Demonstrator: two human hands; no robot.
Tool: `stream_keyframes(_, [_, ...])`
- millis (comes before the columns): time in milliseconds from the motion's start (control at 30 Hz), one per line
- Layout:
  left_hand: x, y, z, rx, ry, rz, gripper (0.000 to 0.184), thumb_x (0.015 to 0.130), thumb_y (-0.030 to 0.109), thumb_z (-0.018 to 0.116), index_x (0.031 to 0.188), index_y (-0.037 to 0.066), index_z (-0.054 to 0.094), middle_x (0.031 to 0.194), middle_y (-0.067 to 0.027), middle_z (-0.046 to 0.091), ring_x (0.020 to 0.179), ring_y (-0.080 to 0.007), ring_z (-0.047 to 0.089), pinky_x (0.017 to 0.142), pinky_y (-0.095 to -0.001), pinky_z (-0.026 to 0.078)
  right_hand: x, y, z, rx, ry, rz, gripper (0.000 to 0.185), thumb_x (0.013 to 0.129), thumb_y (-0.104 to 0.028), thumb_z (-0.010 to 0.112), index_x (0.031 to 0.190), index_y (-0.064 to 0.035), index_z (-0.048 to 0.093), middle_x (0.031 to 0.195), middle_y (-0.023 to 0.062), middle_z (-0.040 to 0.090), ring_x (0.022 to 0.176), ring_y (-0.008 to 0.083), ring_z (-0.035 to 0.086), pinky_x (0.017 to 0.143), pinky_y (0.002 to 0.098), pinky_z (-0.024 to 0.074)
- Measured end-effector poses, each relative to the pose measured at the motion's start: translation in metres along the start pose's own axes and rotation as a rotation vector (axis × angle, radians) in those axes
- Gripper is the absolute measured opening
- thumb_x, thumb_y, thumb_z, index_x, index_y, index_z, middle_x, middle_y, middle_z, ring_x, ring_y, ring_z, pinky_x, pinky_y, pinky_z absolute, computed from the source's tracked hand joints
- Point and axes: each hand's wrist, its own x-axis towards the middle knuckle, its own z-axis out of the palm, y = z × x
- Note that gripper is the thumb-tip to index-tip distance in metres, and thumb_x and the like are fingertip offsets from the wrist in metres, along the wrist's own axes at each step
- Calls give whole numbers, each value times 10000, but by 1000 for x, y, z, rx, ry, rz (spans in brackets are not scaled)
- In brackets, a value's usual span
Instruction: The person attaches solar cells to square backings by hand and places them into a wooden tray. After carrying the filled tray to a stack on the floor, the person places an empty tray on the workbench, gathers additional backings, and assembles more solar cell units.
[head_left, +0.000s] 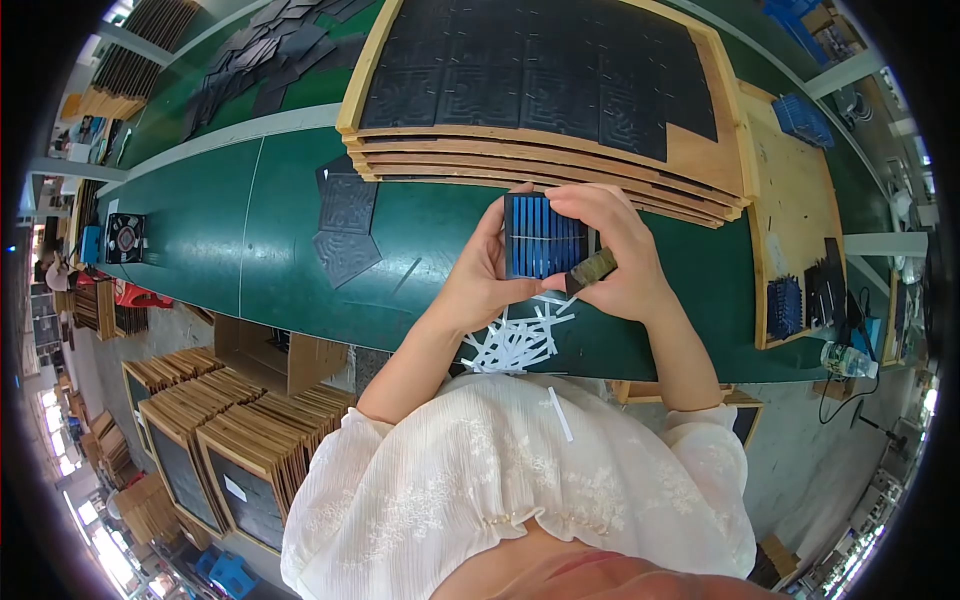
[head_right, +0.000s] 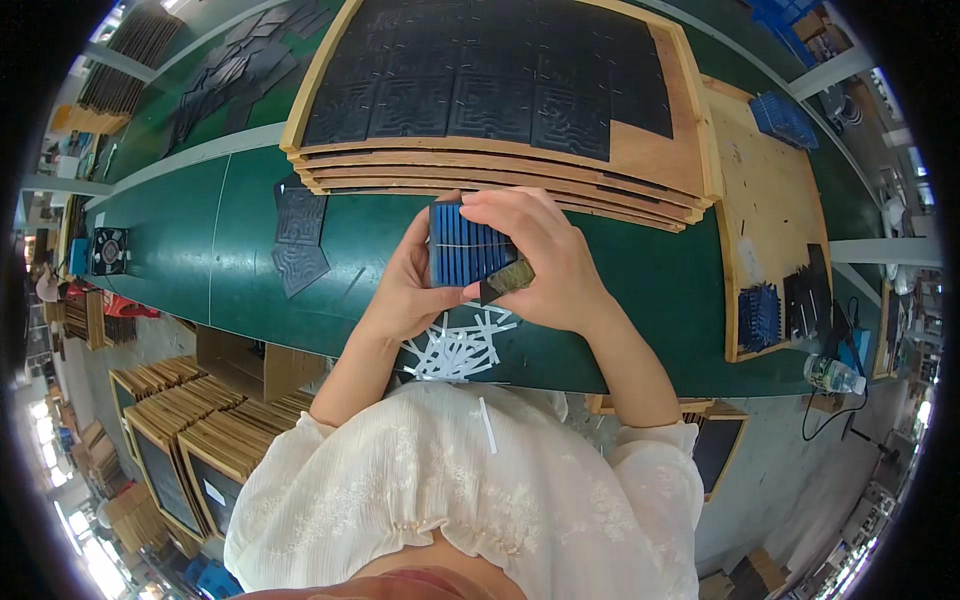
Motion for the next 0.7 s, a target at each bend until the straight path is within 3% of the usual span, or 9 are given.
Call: stream_keyframes(700, [1,3,4,-7,-15,12,948,696,-235,660,1499,86,269,1370,-90,455,1256,-224,530,1049,-374,490,0,4,2,31,23,-17,684,589,-127,866,1221,-111,604,1236,90,631,1121,317,598,930,413,515])
